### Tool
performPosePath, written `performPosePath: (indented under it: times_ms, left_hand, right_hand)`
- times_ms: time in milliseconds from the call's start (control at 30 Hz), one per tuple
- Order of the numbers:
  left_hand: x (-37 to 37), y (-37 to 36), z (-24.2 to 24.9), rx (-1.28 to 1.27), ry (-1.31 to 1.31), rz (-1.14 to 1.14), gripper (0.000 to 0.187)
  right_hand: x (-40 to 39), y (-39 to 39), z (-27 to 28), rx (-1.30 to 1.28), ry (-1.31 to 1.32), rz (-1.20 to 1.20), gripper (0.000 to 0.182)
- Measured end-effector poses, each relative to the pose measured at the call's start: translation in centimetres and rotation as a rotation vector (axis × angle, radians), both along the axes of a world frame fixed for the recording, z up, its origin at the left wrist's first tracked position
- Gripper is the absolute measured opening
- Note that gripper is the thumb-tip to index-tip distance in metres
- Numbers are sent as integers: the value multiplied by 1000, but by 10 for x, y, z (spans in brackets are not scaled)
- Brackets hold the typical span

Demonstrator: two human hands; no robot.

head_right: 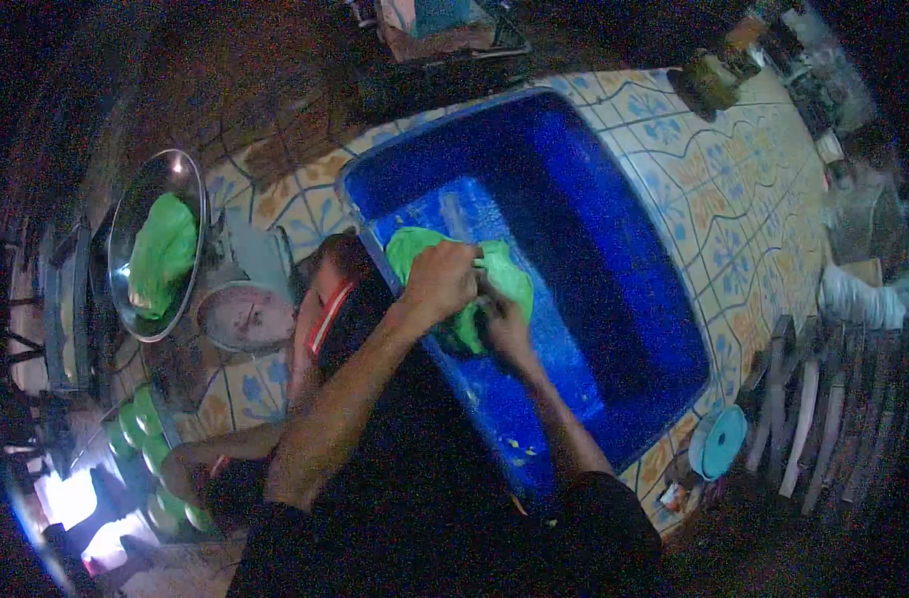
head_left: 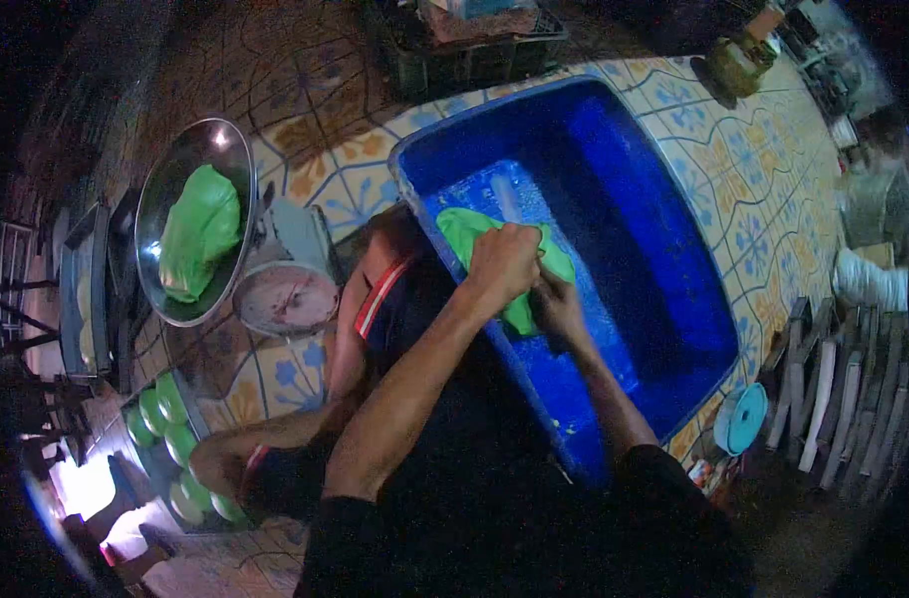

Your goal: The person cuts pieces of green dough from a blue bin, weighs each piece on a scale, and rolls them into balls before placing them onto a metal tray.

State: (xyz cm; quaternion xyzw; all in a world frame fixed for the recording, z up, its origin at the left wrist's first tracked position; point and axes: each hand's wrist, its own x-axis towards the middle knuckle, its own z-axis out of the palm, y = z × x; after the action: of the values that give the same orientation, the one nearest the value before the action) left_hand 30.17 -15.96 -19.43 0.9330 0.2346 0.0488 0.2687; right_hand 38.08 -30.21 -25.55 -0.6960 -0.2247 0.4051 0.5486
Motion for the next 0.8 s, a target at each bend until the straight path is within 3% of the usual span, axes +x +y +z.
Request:
performPosePath:
  times_ms: [67, 133, 167, 200, 267, 300, 333, 367, 400, 467, 533, 600, 667, 733, 800]
  left_hand:
    - [-10, -1, 15, -6, -58, 98, 25]
    - [-27, 5, 46, -244, -189, 250, 27]
    - [-31, 4, 53, -249, -384, 285, 26]
    - [-38, 7, 73, -238, -579, 327, 26]
    - [-69, 7, 129, -250, -629, 321, 26]
    - [-91, 7, 152, -235, -673, 334, 28]
    - [-114, 13, 166, -215, -722, 336, 31]
    - [-136, 24, 173, -30, -708, 330, 33]
    - [-159, 40, 180, 161, -687, 315, 34]
    - [-205, 78, 174, 408, -625, 515, 31]
    - [-254, 103, 162, 411, -545, 779, 33]
    - [-305, 132, 118, 770, -126, 1061, 47]
    - [-341, 109, 131, 249, -130, 1307, 59]
    - [-379, 97, 116, 332, -461, 1464, 44]
    - [-446, 83, 73, 859, -338, 1333, 40]
  right_hand:
    - [-26, -11, -8, 27, 10, 175, 41]
    - [-40, -37, 60, -112, 126, 223, 40]
    - [-44, -53, 78, -203, 177, 275, 40]
    - [-44, -63, 89, -295, 223, 339, 41]
    - [-49, -77, 95, -238, 198, 385, 42]
    - [-47, -75, 89, -237, 206, 430, 42]
    - [-43, -67, 78, -146, 121, 311, 42]
    - [-38, -60, 67, -50, 39, 183, 43]
    - [-32, -52, 56, -28, 42, 209, 43]
    - [-21, -37, 33, 49, -136, 96, 40]
    - [-12, -30, 6, 82, -103, 94, 41]
    - [-9, -32, -13, 94, -76, 81, 41]
    - [-5, -28, -23, 91, -94, 45, 41]
    - [-11, -29, -20, 94, -109, 36, 41]
    - [-13, -31, -13, 80, -129, 29, 41]
